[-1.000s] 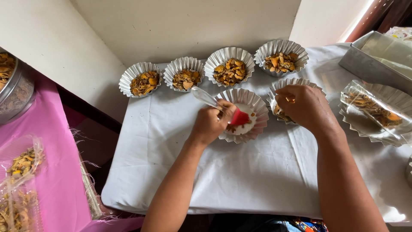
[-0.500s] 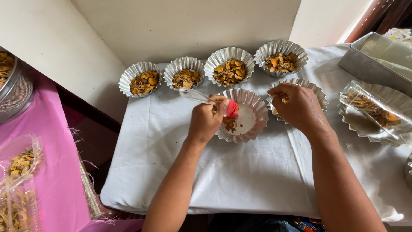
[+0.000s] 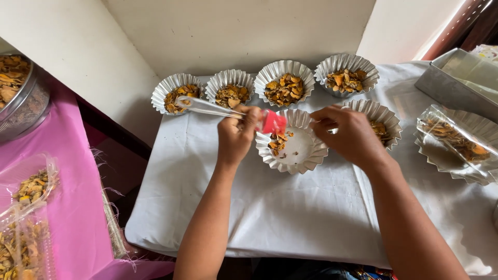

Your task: Portioning dried tea leaves into small paper cups and plastic bags, and using a brush to arrange or coat the leaves.

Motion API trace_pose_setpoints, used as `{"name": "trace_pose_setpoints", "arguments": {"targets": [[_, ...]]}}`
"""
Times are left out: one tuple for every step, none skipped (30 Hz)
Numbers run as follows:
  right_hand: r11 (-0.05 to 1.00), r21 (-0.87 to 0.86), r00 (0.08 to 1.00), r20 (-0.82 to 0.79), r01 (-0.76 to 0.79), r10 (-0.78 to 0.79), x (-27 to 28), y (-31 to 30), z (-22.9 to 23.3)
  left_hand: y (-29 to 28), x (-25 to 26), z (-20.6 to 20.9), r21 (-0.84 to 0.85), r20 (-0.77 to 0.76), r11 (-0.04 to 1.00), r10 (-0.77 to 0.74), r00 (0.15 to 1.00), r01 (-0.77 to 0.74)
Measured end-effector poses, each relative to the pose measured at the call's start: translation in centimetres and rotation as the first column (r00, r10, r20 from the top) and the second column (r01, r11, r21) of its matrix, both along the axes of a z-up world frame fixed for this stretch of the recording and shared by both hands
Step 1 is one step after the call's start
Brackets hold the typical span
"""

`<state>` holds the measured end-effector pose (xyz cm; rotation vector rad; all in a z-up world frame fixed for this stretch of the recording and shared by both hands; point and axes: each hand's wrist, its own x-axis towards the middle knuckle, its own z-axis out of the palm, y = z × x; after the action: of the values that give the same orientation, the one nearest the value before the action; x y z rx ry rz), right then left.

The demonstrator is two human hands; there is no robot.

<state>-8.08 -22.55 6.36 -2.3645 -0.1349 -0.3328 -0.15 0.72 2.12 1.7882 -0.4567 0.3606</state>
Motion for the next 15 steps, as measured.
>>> {"name": "trace_pose_setpoints", "arguments": {"targets": [[1.000,0.000,1.000,-0.001,-0.004,0.004,0.1,1.2,0.8,0.2,0.0,0.1,0.000,-0.001,1.000,0.004,1.000,-0.004],[0.996,-0.051,0.988,-0.140,-0.076,0.068,0.1,2.3,1.7,0.4,0.0,0.3,-0.085,0.004,0.994,0.075,0.997,-0.075],[0.984,-0.091,0.953,-0.278,-0.155,0.125,0.2,3.4,2.5,0.5,0.0,0.4,-0.170,0.004,0.975,0.147,0.989,-0.144],[0.984,-0.089,0.952,-0.280,-0.155,0.125,1.0,4.0,1.8,0.6,0.5,-0.2,-0.168,0.002,0.975,0.147,0.989,-0.144],[0.934,-0.254,0.940,-0.296,-0.250,0.171,1.9,4.5,1.0,0.7,1.0,-0.8,-0.202,0.020,0.961,0.195,0.981,-0.188],[0.847,-0.410,0.923,-0.318,-0.339,0.215,2.8,5.1,0.4,1.0,1.6,-1.3,-0.239,0.039,0.943,0.247,0.968,-0.231],[0.846,-0.410,0.923,-0.317,-0.341,0.218,3.2,5.3,-0.2,1.0,1.6,-1.3,-0.239,0.040,0.943,0.250,0.967,-0.233],[0.829,-0.441,0.926,-0.306,-0.343,0.220,3.7,5.4,-0.8,1.0,1.6,-1.3,-0.253,0.051,0.933,0.279,0.959,-0.258],[0.812,-0.471,0.929,-0.295,-0.344,0.223,4.2,5.6,-1.4,1.1,1.7,-1.4,-0.267,0.061,0.922,0.307,0.950,-0.281],[0.810,-0.472,0.928,-0.297,-0.348,0.226,4.6,5.7,-1.9,1.1,1.8,-1.4,-0.268,0.059,0.920,0.311,0.948,-0.286],[0.793,-0.494,0.927,-0.293,-0.356,0.234,5.0,5.8,-2.5,1.1,1.9,-1.4,-0.271,0.078,0.917,0.324,0.943,-0.292],[0.776,-0.515,0.925,-0.291,-0.365,0.243,5.2,5.9,-3.1,1.1,1.9,-1.6,-0.274,0.095,0.914,0.336,0.937,-0.300],[0.773,-0.514,0.923,-0.296,-0.371,0.246,5.7,6.1,-4.3,1.2,2.0,-1.7,-0.274,0.090,0.912,0.340,0.936,-0.305],[0.762,-0.535,0.928,-0.277,-0.365,0.249,6.0,6.2,-5.5,1.2,2.2,-1.9,-0.276,0.110,0.910,0.350,0.930,-0.310],[0.751,-0.555,0.932,-0.258,-0.358,0.253,6.3,6.3,-6.7,1.2,2.3,-2.0,-0.277,0.129,0.908,0.359,0.924,-0.314]]}}
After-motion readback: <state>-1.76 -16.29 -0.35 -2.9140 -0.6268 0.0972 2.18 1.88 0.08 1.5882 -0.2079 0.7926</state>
